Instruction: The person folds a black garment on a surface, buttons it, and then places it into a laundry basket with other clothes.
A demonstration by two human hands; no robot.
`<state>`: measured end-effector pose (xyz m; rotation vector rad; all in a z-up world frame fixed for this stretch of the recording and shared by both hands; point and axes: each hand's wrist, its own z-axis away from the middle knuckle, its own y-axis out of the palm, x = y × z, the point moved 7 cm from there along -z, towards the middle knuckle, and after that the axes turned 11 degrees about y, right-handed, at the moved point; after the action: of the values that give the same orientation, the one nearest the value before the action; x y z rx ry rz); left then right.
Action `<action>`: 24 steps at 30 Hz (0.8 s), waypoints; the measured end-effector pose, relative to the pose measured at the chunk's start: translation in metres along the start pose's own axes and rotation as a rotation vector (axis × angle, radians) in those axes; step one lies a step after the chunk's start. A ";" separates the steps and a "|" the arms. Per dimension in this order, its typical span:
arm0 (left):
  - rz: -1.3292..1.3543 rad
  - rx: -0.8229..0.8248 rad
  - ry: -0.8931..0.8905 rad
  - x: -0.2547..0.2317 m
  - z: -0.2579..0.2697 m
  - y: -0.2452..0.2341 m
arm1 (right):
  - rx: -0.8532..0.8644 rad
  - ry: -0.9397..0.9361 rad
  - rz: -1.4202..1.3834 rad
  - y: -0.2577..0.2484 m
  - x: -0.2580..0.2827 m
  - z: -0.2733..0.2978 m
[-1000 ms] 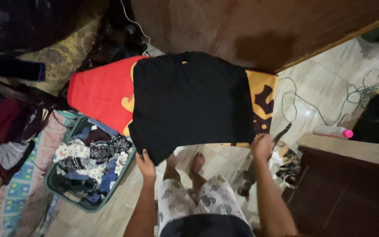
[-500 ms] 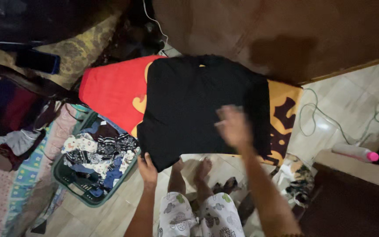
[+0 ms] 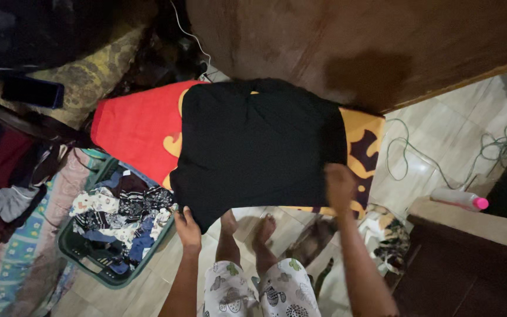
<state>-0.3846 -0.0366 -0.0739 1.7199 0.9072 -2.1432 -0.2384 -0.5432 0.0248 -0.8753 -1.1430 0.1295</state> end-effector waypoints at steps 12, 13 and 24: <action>0.030 0.042 -0.058 -0.003 0.003 -0.006 | 0.225 -0.374 0.024 0.080 0.045 -0.008; 0.031 0.042 -0.053 -0.004 0.000 -0.004 | 0.221 -0.376 0.021 0.077 0.043 -0.017; -0.123 0.050 0.060 -0.006 -0.003 -0.008 | 0.064 0.179 0.287 -0.197 -0.088 -0.129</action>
<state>-0.3848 -0.0298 -0.0659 1.8058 1.0082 -2.2198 -0.2356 -0.7893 0.0735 -0.9701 -0.8389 0.3151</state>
